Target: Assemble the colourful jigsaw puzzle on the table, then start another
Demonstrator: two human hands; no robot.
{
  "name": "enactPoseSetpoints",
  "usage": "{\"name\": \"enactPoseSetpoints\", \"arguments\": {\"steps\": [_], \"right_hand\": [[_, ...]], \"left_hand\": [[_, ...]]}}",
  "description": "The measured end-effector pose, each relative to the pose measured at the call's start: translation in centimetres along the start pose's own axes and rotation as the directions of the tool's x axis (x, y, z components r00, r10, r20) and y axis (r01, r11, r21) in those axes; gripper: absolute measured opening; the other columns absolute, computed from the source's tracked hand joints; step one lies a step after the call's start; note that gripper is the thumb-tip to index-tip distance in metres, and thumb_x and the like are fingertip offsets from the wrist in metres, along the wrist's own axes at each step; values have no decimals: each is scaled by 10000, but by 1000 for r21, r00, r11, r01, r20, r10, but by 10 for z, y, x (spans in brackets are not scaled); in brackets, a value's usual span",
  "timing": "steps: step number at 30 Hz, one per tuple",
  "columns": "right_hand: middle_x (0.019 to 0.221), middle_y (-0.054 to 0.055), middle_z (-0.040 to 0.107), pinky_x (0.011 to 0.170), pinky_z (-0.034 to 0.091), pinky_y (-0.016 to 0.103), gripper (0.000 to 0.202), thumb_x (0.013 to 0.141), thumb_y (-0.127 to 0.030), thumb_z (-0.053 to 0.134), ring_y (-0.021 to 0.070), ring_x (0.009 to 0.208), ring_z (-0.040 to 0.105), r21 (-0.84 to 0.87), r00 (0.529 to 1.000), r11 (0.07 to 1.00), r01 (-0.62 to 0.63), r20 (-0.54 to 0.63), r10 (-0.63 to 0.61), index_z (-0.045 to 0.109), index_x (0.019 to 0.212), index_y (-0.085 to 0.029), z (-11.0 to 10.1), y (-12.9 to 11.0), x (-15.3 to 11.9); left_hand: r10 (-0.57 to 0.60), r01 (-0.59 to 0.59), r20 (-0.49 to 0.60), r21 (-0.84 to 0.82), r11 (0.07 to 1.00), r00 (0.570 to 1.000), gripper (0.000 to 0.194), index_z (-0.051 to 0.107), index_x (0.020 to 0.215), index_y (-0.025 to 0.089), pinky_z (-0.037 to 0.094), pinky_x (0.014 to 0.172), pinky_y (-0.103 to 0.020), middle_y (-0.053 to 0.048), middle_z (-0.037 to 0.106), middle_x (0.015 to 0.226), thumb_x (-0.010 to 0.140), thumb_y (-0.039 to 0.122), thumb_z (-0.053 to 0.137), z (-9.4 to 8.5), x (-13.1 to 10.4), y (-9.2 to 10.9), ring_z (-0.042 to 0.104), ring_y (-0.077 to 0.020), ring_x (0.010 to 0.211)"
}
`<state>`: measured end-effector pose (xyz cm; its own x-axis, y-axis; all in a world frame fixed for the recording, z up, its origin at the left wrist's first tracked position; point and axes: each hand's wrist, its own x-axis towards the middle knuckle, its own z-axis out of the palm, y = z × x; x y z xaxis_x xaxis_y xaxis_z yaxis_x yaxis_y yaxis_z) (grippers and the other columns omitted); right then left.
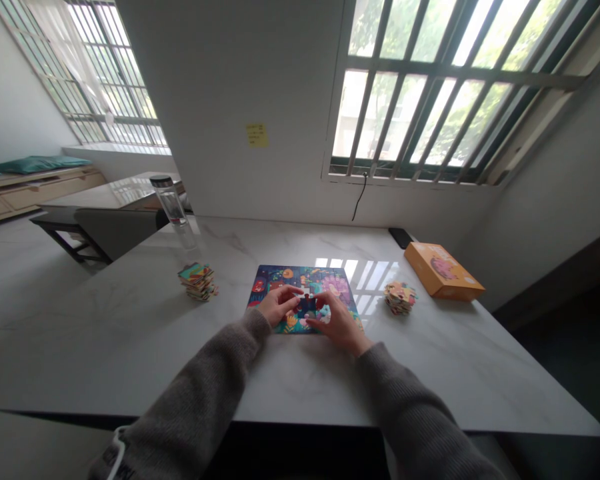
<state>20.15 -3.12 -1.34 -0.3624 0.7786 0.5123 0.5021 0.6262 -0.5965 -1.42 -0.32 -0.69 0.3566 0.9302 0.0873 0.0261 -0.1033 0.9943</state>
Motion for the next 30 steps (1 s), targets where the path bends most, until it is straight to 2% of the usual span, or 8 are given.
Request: {"name": "enactPoseSetpoints", "arguments": {"steps": [4, 8, 10, 15, 19, 22, 26, 30], "right_hand": [[958, 38, 616, 815, 519, 380, 396, 811, -333, 777, 218, 886, 605, 8, 1000, 1000, 4, -16, -4, 532, 1104, -228, 1, 4, -1], [1135, 80, 616, 901, 530, 412, 577, 859, -308, 727, 227, 989, 613, 26, 999, 999, 39, -12, -39, 451, 1361, -249, -1, 3, -2], [1255, 98, 587, 977, 510, 423, 568, 898, -301, 684, 234, 1098, 598, 32, 997, 996, 80, -12, -79, 439, 1409, -271, -3, 0, -1], [1250, 81, 622, 1028, 481, 413, 337, 944, -286, 633, 231, 1181, 579, 5, 990, 990, 141, 22, -141, 589, 1278, -278, -10, -4, 3], [1172, 79, 672, 984, 487, 424, 310, 911, -303, 683, 246, 1107, 594, -93, 994, 991, 95, 55, -90, 633, 1213, -255, -18, 8, 2], [1090, 70, 704, 976, 474, 426, 254, 868, -297, 736, 255, 1070, 592, -160, 993, 986, 48, 117, -29, 678, 1109, -240, -23, 19, -2], [1084, 64, 713, 987, 459, 416, 220, 873, -298, 734, 251, 1066, 593, -174, 988, 984, 34, 154, -7, 692, 1079, -237, -24, 26, -1], [1134, 72, 707, 980, 462, 416, 243, 890, -283, 714, 251, 1077, 592, -189, 991, 981, 39, 133, -14, 689, 1127, -237, -19, 34, 15]], "left_hand": [[9, -8, 27, -27, 1000, 1000, 508, 646, 1038, 133, 437, 552, -217, 46, 577, 643, 665, 418, 841, 2, -1, 3, 553, -97, 574], [-21, 20, -28, -39, 999, 999, 473, 647, 992, 137, 432, 520, -212, 53, 577, 632, 662, 417, 837, 2, -1, 2, 530, -83, 529], [-32, 30, -46, -44, 999, 998, 459, 645, 975, 140, 440, 515, -213, 52, 583, 627, 666, 421, 834, 2, -1, 1, 533, -84, 518], [-5, 6, -61, 5, 1000, 998, 414, 651, 979, 140, 503, 587, -253, 14, 640, 681, 704, 414, 795, 0, 0, -1, 604, -124, 595], [110, -80, -187, 161, 984, 976, 335, 667, 1019, 137, 536, 709, -293, -28, 676, 760, 796, 385, 685, -9, 3, -4, 655, -165, 723], [143, -71, -230, 294, 953, 963, 279, 676, 1019, 142, 534, 716, -300, -40, 683, 778, 848, 349, 602, -18, 4, -6, 659, -179, 740], [236, -64, -235, 566, 822, 943, 231, 699, 993, 160, 536, 780, -343, -66, 714, 886, 880, 264, 527, -26, 4, -7, 653, -202, 798], [374, -163, -96, 780, 604, 922, 240, 716, 974, 159, 480, 984, -412, -95, 706, 1055, 850, 149, 511, -31, 6, -14, 617, -250, 1033]]}}
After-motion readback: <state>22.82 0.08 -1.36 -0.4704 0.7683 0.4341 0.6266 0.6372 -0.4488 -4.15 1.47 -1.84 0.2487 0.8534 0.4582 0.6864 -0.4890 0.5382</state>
